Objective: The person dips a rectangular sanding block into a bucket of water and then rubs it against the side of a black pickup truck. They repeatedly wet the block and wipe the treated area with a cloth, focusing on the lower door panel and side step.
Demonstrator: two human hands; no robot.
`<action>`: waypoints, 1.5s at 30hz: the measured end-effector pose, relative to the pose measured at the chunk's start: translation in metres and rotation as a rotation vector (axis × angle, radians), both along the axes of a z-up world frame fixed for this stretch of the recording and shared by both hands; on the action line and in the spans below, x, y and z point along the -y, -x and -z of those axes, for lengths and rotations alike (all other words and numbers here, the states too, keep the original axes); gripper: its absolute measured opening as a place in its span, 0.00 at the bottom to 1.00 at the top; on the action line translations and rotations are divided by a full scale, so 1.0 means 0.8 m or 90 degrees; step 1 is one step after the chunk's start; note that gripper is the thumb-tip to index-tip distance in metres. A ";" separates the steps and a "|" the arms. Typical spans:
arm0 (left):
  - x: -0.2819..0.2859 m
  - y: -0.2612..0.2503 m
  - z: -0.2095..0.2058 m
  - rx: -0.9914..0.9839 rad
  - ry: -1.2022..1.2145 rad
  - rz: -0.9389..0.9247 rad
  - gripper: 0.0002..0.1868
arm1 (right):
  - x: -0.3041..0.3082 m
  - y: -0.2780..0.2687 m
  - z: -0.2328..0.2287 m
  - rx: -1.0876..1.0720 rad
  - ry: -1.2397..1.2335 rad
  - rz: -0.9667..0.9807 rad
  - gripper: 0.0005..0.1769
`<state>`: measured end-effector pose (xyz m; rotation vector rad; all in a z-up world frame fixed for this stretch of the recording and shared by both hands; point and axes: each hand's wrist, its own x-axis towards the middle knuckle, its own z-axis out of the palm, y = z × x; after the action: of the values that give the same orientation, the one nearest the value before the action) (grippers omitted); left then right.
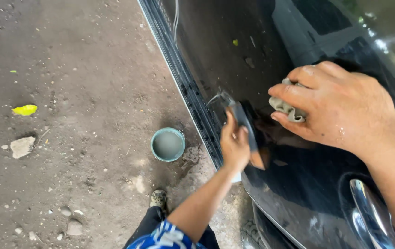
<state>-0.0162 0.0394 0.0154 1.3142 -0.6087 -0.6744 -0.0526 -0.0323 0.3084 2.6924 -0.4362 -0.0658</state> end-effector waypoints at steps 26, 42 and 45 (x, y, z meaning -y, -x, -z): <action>0.012 -0.026 0.006 -0.286 -0.339 0.061 0.34 | -0.003 -0.003 0.003 -0.004 0.025 0.014 0.19; 0.019 -0.022 0.039 -0.247 -0.124 0.015 0.37 | -0.003 -0.010 0.005 0.021 0.025 -0.050 0.21; 0.007 -0.035 0.016 -0.357 -0.164 0.011 0.32 | 0.007 -0.008 0.013 0.022 -0.004 -0.074 0.22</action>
<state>0.0120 0.0336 0.0030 1.2750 -0.0773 -1.1115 -0.0464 -0.0377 0.2980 2.7220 -0.2892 0.0133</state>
